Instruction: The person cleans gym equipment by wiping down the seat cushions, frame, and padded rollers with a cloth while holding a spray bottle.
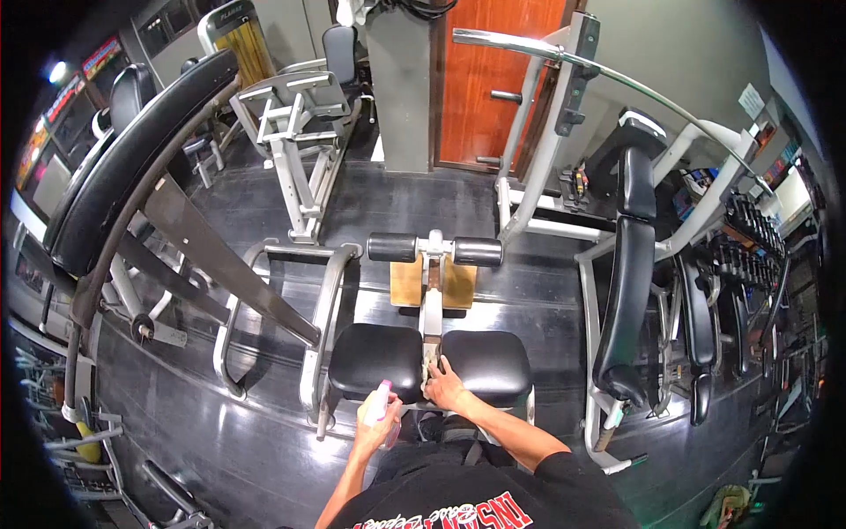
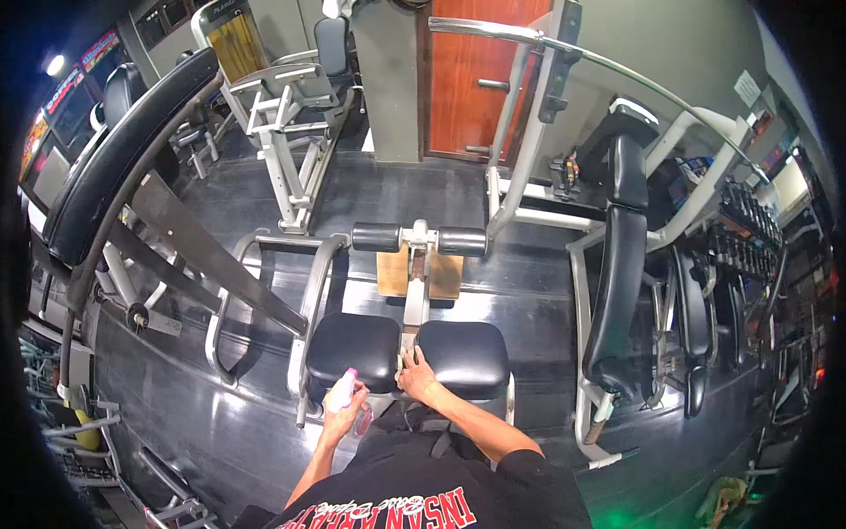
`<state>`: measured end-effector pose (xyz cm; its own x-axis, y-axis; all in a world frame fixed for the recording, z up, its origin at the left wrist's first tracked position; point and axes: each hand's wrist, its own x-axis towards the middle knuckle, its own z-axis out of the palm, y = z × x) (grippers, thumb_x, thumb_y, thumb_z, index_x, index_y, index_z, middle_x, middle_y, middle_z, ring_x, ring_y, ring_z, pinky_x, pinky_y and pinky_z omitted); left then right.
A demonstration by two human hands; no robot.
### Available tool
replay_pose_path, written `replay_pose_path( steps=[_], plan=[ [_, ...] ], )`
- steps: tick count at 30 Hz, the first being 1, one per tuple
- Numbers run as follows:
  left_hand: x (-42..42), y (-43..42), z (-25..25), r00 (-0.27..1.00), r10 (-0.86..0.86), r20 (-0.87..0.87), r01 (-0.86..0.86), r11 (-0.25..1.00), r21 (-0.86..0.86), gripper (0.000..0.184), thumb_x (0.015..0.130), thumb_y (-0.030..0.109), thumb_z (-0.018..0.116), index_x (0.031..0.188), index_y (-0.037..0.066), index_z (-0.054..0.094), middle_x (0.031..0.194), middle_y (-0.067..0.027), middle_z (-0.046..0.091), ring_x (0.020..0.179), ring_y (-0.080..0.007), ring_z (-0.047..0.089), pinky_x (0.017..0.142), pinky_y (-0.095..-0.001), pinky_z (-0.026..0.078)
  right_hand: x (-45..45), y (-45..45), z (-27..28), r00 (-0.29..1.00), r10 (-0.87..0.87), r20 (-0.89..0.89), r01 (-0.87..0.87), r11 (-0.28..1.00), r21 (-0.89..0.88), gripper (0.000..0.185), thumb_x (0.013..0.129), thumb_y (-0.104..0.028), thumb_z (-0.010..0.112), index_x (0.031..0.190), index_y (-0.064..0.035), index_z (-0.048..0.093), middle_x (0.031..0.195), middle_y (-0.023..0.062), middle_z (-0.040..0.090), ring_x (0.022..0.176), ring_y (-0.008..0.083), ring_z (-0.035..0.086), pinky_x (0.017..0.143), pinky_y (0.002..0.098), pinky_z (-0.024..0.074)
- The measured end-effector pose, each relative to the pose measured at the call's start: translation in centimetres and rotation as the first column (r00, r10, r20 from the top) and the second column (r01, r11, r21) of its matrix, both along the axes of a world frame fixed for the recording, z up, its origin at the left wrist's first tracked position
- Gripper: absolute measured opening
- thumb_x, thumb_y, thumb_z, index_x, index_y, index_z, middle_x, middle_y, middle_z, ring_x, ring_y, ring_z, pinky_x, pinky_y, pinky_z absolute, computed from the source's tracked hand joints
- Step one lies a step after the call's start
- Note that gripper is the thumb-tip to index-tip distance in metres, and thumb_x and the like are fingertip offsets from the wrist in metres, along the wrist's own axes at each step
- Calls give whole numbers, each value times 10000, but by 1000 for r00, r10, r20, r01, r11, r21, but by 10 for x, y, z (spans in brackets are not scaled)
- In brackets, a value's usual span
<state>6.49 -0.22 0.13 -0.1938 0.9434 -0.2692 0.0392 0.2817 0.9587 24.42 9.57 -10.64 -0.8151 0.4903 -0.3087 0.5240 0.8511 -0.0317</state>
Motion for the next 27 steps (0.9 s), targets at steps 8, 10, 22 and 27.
replay_pose_path(
  steps=[8, 10, 22, 27],
  plan=[
    [-13, -17, 6, 995, -99, -1, 99, 995, 28, 177, 874, 57, 612, 1026, -11, 550, 835, -75, 616, 615, -97, 575, 589, -245, 482, 8, -40, 31, 999, -20, -43, 19, 1000, -25, 258, 809, -195, 512, 985, -107, 678, 1030, 42, 663, 1300, 286, 382, 1086, 621, 137],
    [-16, -24, 8, 996, -94, 3, 93, 994, 61, 189, 872, 96, 623, 1023, 1, 560, 814, -57, 607, 606, -90, 576, 570, -247, 482, 13, -50, 33, 999, -30, -34, 25, 990, -136, 273, 795, -173, 524, 1025, -109, 656, 1076, 43, 651, 1309, 286, 376, 1079, 635, 138],
    [-40, -80, 11, 982, -177, 65, 175, 984, 38, 214, 871, 136, 634, 1034, 20, 556, 831, -35, 585, 569, -79, 545, 528, -244, 468, 51, -131, 76, 552, -736, -392, 472, 663, -581, 329, 845, -192, 597, 1133, -35, 564, 1130, 202, 507, 1086, 360, 498, 918, 428, 412],
    [-43, -99, 7, 975, -202, 93, 191, 975, 116, 268, 881, 178, 638, 1059, 38, 495, 827, -30, 566, 596, -77, 533, 541, -240, 466, 53, -172, 97, -24, -858, -513, 591, 402, -700, 365, 817, -159, 682, 1104, -1, 520, 900, 139, 663, 833, 197, 633, 755, 309, 492]
  ],
)
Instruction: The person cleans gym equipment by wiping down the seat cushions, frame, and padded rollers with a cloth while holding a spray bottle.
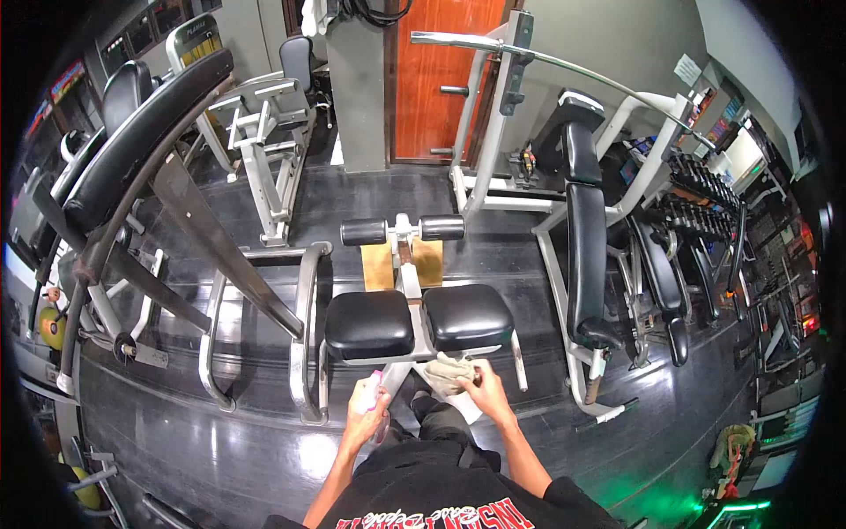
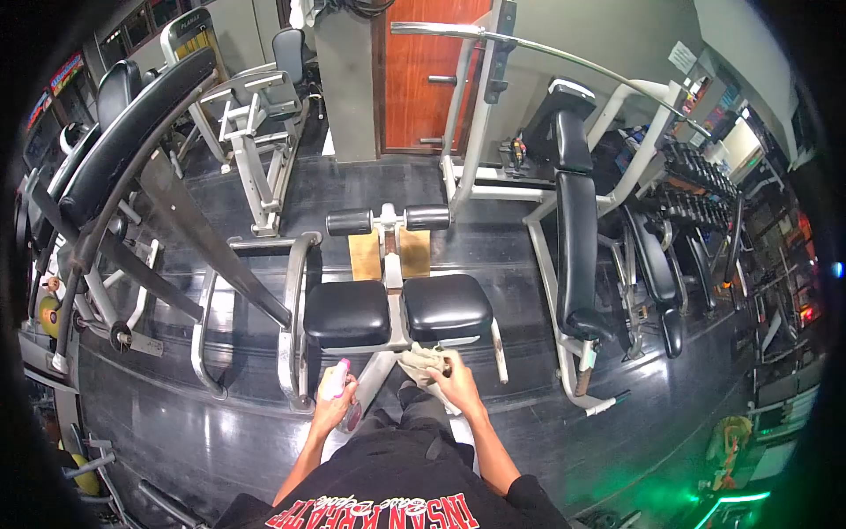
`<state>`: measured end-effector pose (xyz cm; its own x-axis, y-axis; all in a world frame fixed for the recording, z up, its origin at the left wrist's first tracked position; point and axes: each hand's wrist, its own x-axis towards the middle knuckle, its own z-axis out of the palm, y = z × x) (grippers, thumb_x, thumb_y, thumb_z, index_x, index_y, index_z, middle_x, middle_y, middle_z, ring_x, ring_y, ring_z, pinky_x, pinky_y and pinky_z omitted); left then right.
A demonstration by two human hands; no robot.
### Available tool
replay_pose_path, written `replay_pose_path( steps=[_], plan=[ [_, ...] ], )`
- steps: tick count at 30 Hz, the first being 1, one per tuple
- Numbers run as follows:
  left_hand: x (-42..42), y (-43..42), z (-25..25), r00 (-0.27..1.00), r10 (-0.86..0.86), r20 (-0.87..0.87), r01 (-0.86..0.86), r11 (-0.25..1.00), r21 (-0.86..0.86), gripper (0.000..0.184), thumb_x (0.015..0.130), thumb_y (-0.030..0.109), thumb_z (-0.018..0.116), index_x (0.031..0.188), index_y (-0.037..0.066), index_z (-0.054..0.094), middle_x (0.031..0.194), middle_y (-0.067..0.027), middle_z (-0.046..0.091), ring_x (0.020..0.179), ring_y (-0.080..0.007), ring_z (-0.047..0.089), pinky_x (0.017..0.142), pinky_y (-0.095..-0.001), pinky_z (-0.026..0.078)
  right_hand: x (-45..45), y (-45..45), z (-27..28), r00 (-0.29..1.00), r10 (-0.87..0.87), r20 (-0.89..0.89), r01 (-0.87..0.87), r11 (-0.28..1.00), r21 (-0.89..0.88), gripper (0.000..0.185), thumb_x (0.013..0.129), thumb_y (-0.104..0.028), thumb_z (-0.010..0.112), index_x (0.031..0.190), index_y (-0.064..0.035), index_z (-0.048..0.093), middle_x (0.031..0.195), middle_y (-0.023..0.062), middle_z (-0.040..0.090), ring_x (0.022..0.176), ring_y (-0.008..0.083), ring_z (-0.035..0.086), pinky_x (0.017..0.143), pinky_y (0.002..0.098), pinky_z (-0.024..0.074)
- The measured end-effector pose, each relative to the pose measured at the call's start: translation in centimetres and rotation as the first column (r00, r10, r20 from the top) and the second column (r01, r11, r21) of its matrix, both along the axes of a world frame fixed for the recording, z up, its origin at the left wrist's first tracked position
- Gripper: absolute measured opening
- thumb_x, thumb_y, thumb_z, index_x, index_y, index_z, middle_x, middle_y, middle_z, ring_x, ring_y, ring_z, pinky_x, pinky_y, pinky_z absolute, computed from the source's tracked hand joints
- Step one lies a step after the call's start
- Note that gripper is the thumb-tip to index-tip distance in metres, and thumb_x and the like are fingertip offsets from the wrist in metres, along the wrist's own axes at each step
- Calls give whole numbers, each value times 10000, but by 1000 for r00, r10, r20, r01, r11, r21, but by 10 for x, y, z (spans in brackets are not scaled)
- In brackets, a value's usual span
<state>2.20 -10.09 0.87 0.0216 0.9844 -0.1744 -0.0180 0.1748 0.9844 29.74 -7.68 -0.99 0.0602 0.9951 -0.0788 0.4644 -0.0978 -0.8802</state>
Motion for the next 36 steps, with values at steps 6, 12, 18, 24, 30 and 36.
replay_pose_path(
  steps=[6, 12, 18, 24, 30, 36],
  plan=[
    [-1, -12, 6, 980, -77, -186, 111, 977, 182, 353, 817, 205, 716, 1018, 45, 474, 865, -18, 542, 653, -75, 527, 591, -245, 470, 18, -36, -16, 658, -304, -689, 285, 947, -145, 207, 888, -185, 544, 1042, -48, 557, 977, 82, 640, 913, 153, 611, 808, 319, 495],
    [17, -12, 24, 978, -164, -131, 175, 981, 80, 339, 780, 164, 746, 958, 62, 475, 864, -8, 530, 688, -85, 515, 627, -264, 462, 24, -42, 27, 79, -333, -940, 258, 917, -303, 525, 871, -508, 480, 1167, -84, 571, 1163, 100, 616, 1085, 257, 577, 956, 422, 456],
    [39, 7, 3, 970, -242, -37, 244, 968, 60, 241, 833, 133, 683, 959, 73, 486, 824, 6, 514, 681, -74, 486, 596, -245, 431, 52, -20, 9, -186, -366, -912, 191, 897, -399, 624, 849, -612, 481, 1199, -101, 552, 1239, 115, 562, 1133, 317, 540, 972, 488, 429],
    [69, 40, -2, 961, -257, -104, 267, 958, 100, 207, 841, 108, 642, 988, 80, 499, 797, 10, 499, 678, -83, 480, 607, -245, 423, 92, 8, 7, -216, -334, -918, 167, 913, -371, 503, 862, -365, 510, 1265, -64, 492, 1288, 129, 527, 1199, 313, 496, 973, 494, 424],
    [97, 74, -18, 957, -249, -148, 264, 960, 90, 193, 835, 158, 648, 935, 48, 525, 779, -53, 546, 717, -129, 523, 658, -292, 444, 137, 36, -21, -101, -403, -910, 153, 897, -415, 418, 900, -316, 522, 1243, -78, 512, 1228, 98, 569, 1120, 267, 555, 961, 445, 447],
    [118, 88, -34, 906, -198, -374, 241, 968, 71, 277, 789, 209, 709, 917, 20, 552, 799, -104, 605, 719, -211, 582, 666, -339, 466, 156, 64, -17, -145, -398, -906, 105, 904, -414, 477, 921, -463, 468, 1220, -93, 511, 1149, 94, 579, 1082, 307, 555, 979, 530, 419]
  ],
)
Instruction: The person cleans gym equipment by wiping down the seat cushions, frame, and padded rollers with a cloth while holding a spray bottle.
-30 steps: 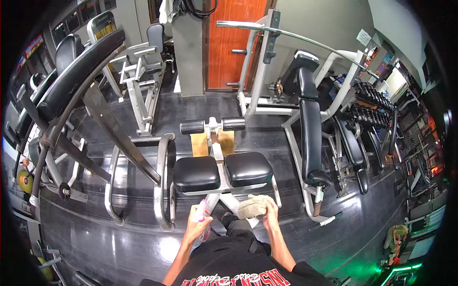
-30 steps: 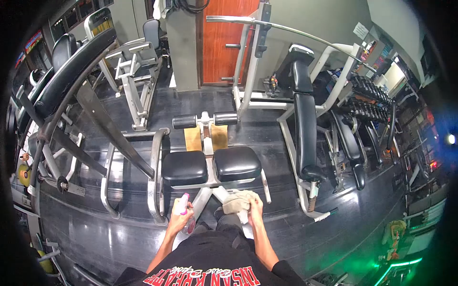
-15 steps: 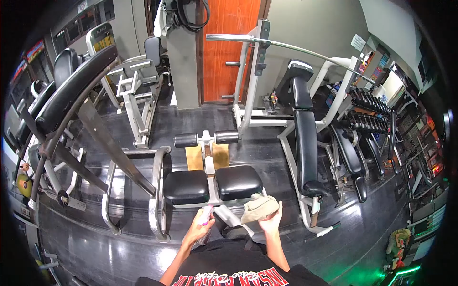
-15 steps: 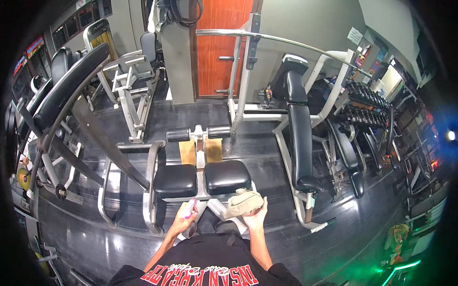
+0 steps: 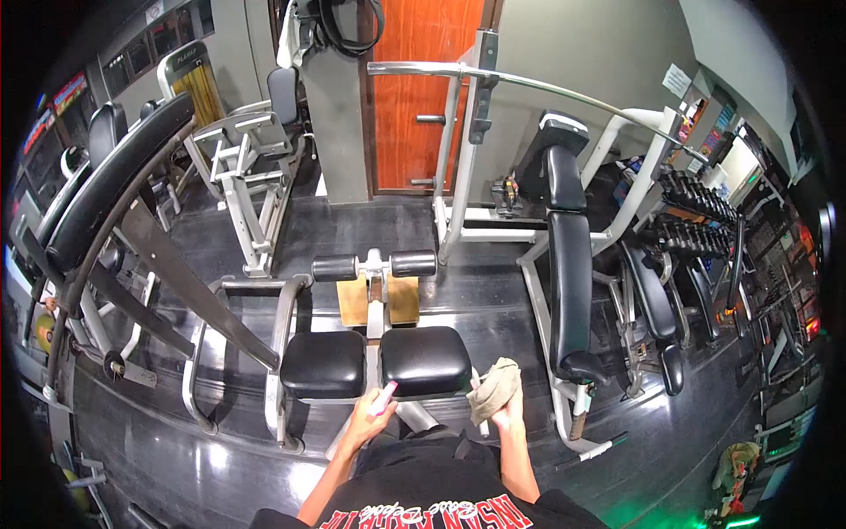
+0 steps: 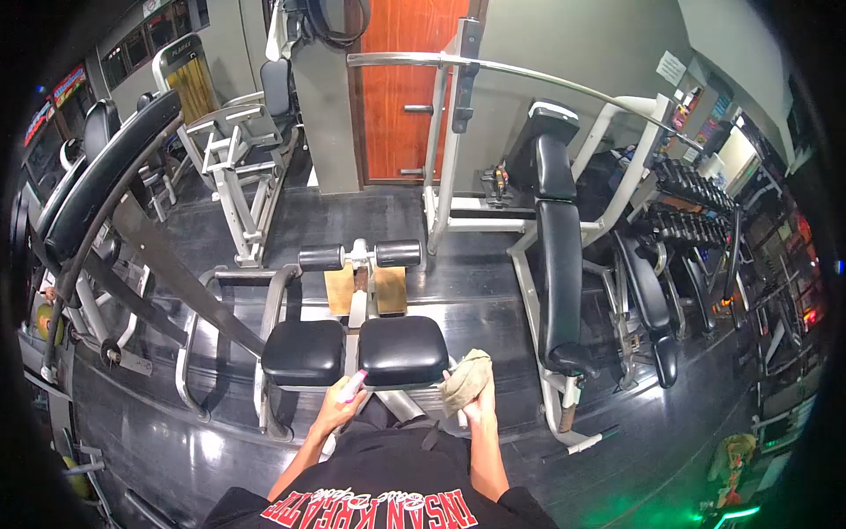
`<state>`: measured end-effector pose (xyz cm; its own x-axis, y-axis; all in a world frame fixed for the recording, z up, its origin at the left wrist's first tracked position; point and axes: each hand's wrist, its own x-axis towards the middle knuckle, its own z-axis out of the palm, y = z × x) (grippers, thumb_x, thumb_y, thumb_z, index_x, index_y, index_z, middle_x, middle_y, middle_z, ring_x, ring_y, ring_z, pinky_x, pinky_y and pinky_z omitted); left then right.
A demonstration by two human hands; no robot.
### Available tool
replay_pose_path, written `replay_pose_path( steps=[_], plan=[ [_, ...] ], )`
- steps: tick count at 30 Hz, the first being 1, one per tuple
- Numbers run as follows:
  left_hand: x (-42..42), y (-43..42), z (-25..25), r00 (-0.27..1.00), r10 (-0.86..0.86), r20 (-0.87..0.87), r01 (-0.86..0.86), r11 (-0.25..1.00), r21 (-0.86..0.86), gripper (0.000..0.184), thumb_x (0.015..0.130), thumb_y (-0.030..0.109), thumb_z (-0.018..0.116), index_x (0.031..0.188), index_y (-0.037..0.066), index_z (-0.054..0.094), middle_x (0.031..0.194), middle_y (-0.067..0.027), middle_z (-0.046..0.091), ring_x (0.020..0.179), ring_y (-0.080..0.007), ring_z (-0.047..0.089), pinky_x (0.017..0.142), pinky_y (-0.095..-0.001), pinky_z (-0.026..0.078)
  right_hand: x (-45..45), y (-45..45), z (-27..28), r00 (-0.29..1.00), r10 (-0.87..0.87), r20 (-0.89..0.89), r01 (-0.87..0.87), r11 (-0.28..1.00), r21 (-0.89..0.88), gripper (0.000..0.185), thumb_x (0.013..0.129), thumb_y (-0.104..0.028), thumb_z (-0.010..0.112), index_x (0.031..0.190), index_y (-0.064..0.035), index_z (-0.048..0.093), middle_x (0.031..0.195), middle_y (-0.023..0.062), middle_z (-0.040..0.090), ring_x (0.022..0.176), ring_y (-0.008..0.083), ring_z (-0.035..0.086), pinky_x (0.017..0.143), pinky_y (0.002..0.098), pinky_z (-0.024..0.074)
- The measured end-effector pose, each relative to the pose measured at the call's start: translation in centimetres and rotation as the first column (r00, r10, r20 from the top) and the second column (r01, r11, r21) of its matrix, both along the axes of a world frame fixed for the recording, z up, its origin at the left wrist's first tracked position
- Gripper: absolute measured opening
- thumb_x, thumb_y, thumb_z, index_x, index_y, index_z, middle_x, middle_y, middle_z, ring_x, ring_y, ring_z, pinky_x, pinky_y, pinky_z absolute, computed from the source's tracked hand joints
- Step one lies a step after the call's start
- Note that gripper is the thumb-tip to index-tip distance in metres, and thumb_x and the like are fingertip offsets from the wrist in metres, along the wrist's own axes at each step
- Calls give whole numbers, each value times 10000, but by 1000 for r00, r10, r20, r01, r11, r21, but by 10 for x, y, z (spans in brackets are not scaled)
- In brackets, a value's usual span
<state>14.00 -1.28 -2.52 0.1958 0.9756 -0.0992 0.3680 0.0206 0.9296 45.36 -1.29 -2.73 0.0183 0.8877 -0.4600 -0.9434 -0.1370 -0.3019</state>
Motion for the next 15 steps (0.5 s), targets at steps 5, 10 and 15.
replay_pose_path(
  steps=[5, 10, 15],
  plan=[
    [14, -3, 26, 995, 79, -66, -81, 996, -36, 396, 706, 268, 793, 927, 37, 560, 716, -41, 573, 635, -142, 536, 606, -292, 449, 5, 13, 3, 994, -23, -107, 23, 1000, -2, 495, 938, -493, 421, 1217, -92, 498, 1136, 100, 562, 1054, 330, 547, 984, 561, 409],
    [16, -9, 21, 985, 81, -151, -92, 994, -64, 468, 694, 282, 806, 988, 31, 543, 767, -72, 593, 682, -183, 574, 646, -317, 464, 6, 26, -25, 1000, 13, -26, -15, 995, -98, 470, 934, -500, 414, 1168, -111, 536, 1101, 89, 588, 1016, 300, 571, 968, 519, 430],
    [12, -16, 3, 986, 141, -84, -141, 990, 1, 247, 797, 173, 703, 937, 13, 577, 783, -106, 614, 718, -191, 600, 659, -331, 469, 0, 32, -16, 997, 69, -16, -71, 992, -101, 488, 946, -491, 385, 1157, -83, 549, 1084, 128, 606, 988, 309, 590, 934, 504, 459]
  ],
)
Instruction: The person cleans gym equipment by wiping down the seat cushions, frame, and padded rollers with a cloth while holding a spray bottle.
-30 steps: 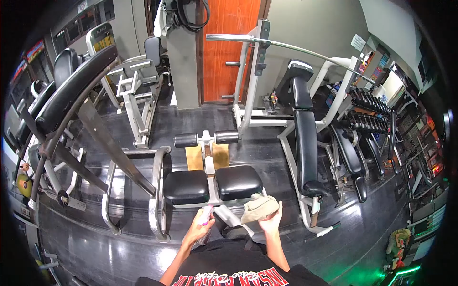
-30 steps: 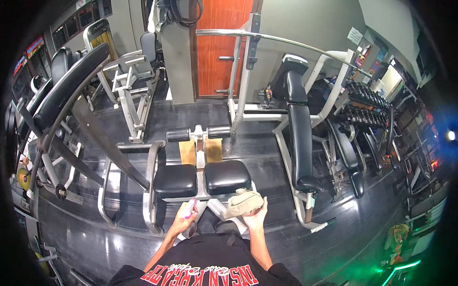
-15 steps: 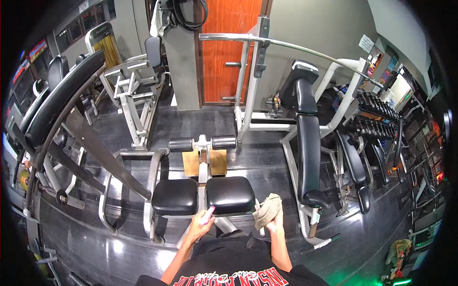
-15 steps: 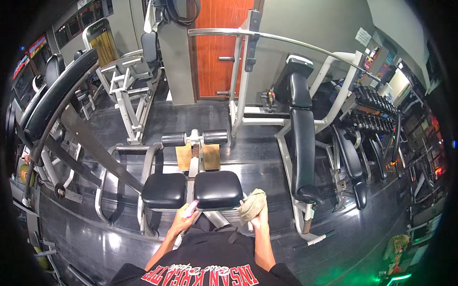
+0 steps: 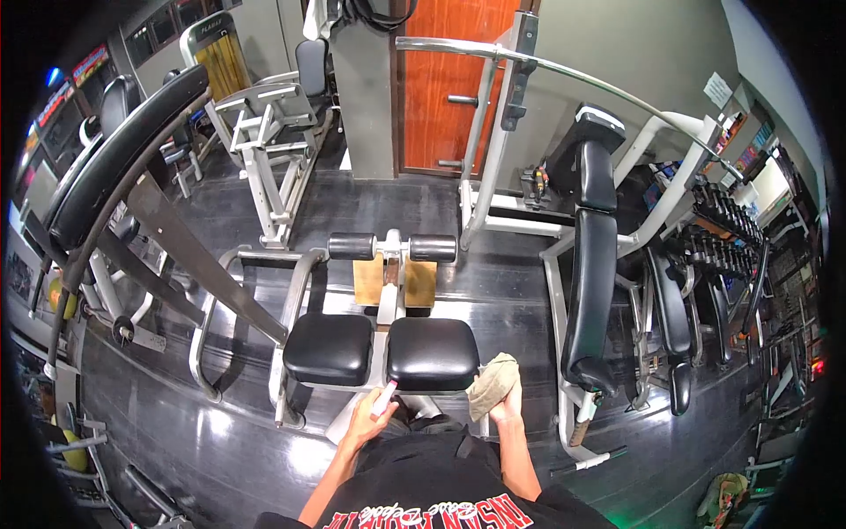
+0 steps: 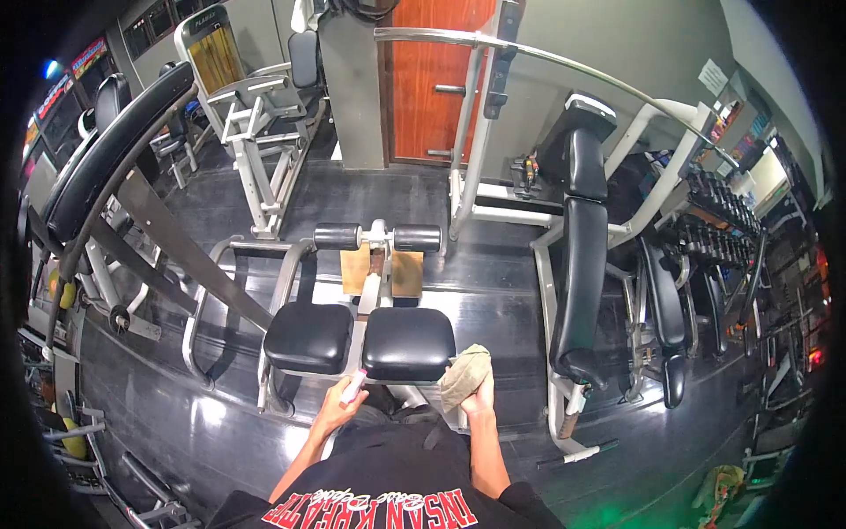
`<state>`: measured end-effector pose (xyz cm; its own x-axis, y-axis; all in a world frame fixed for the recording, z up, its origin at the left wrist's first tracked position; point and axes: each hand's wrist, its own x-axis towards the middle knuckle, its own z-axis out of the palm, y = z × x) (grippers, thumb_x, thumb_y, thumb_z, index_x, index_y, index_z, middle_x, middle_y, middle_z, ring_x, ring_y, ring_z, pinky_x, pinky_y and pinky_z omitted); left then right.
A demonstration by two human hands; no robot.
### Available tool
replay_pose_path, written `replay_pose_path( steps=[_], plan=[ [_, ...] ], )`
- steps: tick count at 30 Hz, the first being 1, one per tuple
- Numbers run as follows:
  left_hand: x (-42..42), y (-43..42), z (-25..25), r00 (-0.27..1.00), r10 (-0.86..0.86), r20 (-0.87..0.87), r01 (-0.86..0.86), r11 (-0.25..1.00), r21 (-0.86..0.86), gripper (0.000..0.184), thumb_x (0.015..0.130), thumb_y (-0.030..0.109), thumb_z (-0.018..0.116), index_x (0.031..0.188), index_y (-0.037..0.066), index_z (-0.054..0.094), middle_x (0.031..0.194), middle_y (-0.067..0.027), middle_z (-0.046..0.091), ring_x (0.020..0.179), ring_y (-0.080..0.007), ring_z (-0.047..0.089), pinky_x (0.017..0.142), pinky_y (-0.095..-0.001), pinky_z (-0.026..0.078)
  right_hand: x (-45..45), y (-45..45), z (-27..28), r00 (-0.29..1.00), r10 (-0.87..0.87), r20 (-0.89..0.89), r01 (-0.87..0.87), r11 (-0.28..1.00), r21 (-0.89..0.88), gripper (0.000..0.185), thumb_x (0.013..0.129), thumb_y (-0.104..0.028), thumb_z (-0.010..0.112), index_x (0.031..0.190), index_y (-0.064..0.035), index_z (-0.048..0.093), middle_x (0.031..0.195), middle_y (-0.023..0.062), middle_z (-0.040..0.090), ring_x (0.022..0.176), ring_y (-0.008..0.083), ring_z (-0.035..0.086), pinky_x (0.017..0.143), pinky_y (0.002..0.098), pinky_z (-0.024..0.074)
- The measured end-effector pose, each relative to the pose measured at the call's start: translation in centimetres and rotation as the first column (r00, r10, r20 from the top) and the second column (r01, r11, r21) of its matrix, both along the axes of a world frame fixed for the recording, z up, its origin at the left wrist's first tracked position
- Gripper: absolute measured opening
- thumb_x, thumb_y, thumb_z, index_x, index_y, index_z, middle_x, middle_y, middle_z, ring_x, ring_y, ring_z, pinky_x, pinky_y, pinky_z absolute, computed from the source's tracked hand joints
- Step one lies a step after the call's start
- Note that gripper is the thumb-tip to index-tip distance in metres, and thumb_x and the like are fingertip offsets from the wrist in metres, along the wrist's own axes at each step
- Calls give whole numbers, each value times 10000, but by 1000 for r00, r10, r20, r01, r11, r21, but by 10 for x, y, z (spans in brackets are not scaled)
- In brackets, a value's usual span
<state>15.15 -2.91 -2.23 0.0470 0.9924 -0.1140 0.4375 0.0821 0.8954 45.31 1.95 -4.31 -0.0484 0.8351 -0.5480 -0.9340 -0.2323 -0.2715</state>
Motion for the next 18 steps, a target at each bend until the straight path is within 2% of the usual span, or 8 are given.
replay_pose_path(
  steps=[2, 6, 8, 11, 14, 17, 18],
  plan=[
    [0, -2, 0, 999, 10, -31, -10, 1000, -20, 212, 812, 166, 681, 927, 17, 584, 760, -89, 606, 695, -182, 585, 646, -317, 460, 0, 2, 3, 999, 34, 18, -34, 999, 16, 499, 942, -499, 387, 1153, -80, 556, 1078, 128, 616, 984, 306, 595, 912, 492, 472],
    [2, 1, -3, 997, 53, 60, -52, 999, -15, 196, 817, 182, 679, 904, 34, 585, 708, -71, 594, 641, -158, 561, 603, -305, 445, 4, -2, 16, 999, 49, 11, -50, 998, 33, 497, 934, -506, 404, 1173, -97, 554, 1116, 115, 610, 1021, 299, 588, 916, 484, 470],
    [3, 5, -2, 995, 60, 74, -61, 998, 0, 191, 819, 197, 680, 887, 46, 583, 665, -68, 588, 609, -156, 558, 570, -309, 440, 4, -2, 25, 998, -23, 56, 25, 999, -42, 493, 926, -505, 431, 1192, -108, 551, 1153, 101, 603, 1065, 286, 576, 927, 475, 463],
    [7, 7, 6, 995, 87, 54, -84, 995, -55, 209, 809, 205, 696, 873, 38, 588, 662, -61, 586, 611, -135, 549, 572, -299, 438, 13, -5, 7, 997, -2, 77, 3, 1000, -16, 473, 924, -482, 452, 1206, -116, 550, 1182, 92, 595, 1095, 273, 565, 942, 471, 452],
    [10, 9, 13, 998, 36, 47, -32, 996, -86, 237, 796, 228, 714, 847, 31, 592, 657, -64, 584, 609, -141, 551, 572, -305, 441, 14, -7, 1, 997, -11, 76, 12, 1000, -13, 454, 928, -451, 461, 1214, -110, 549, 1189, 93, 594, 1097, 270, 564, 948, 468, 448],
    [10, 9, 7, 997, 74, 21, -72, 996, -60, 267, 791, 254, 713, 821, 20, 588, 645, -84, 593, 605, -171, 576, 576, -326, 448, 14, -7, -4, 998, 11, 61, -11, 1000, 8, 440, 930, -419, 450, 1204, -92, 555, 1176, 100, 603, 1086, 286, 571, 944, 467, 452],
    [9, 9, 6, 995, 104, -3, -104, 994, -40, 270, 796, 262, 700, 806, 18, 585, 638, -108, 593, 604, -208, 591, 576, -342, 449, 13, -7, -2, 998, 10, 60, -10, 1000, 7, 440, 930, -419, 450, 1204, -92, 555, 1176, 100, 603, 1086, 286, 571, 944, 467, 452]
  ],
)
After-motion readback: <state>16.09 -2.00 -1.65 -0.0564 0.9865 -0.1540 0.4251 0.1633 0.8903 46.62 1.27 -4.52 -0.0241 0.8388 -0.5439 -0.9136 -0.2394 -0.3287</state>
